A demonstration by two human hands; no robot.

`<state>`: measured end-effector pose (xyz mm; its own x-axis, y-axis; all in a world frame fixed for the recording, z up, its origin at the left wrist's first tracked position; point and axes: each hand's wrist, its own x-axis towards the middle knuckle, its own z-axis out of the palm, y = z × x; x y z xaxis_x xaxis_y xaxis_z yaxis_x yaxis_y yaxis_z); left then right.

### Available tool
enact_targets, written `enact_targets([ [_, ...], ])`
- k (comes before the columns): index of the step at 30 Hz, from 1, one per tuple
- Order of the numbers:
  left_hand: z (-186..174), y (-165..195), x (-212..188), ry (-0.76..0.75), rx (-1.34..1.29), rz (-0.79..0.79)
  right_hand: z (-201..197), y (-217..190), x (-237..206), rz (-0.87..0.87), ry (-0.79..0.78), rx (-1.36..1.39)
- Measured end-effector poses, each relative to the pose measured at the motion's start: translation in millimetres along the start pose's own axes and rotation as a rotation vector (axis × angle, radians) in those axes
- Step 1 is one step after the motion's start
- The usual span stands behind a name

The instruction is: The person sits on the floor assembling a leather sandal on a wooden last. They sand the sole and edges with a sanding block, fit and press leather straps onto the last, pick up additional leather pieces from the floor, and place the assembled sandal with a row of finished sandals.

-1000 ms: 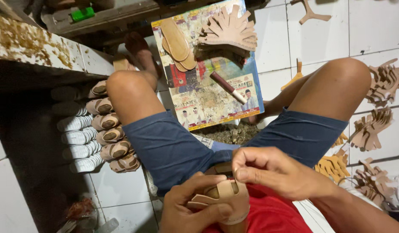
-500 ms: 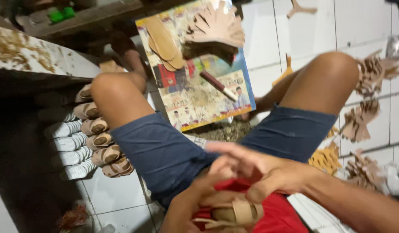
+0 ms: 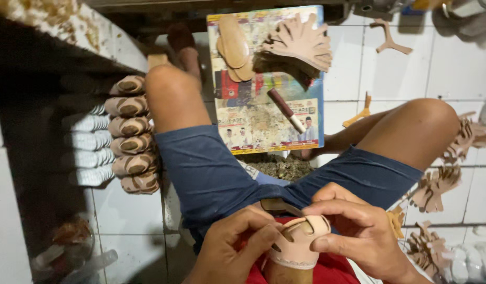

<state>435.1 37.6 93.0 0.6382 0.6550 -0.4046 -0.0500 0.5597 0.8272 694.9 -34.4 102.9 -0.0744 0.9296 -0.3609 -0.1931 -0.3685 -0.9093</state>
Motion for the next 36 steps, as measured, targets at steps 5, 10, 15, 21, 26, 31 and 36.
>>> enact_targets([
  [5,-6.3,-6.7,2.0,-0.092,-0.065,-0.047,-2.6,9.4,-3.7,-0.043,-0.064,0.04],
  [10,-6.6,-33.3,35.6,-0.649,-0.852,-0.349,-2.9,17.3,-18.0,-0.126,-0.13,0.036],
  [15,2.7,-32.3,55.8,-0.827,-0.861,-0.394,-3.3,8.4,-26.5,-0.052,-0.094,0.131],
  [21,-10.9,52.8,37.5,-0.307,-0.086,-0.229,6.8,-4.5,-5.8,-0.083,-0.055,-0.071],
  [26,-1.7,86.6,18.2,-0.255,0.383,0.055,18.1,-4.7,-1.6,-0.004,-0.039,0.181],
  [31,2.2,63.5,18.0,-0.185,0.053,-0.164,20.4,-9.5,-1.7,-0.103,-0.099,0.161],
  [36,-11.2,30.1,18.8,-0.323,-0.13,-0.265,20.9,-3.5,-6.2,-0.178,-0.152,0.191],
])
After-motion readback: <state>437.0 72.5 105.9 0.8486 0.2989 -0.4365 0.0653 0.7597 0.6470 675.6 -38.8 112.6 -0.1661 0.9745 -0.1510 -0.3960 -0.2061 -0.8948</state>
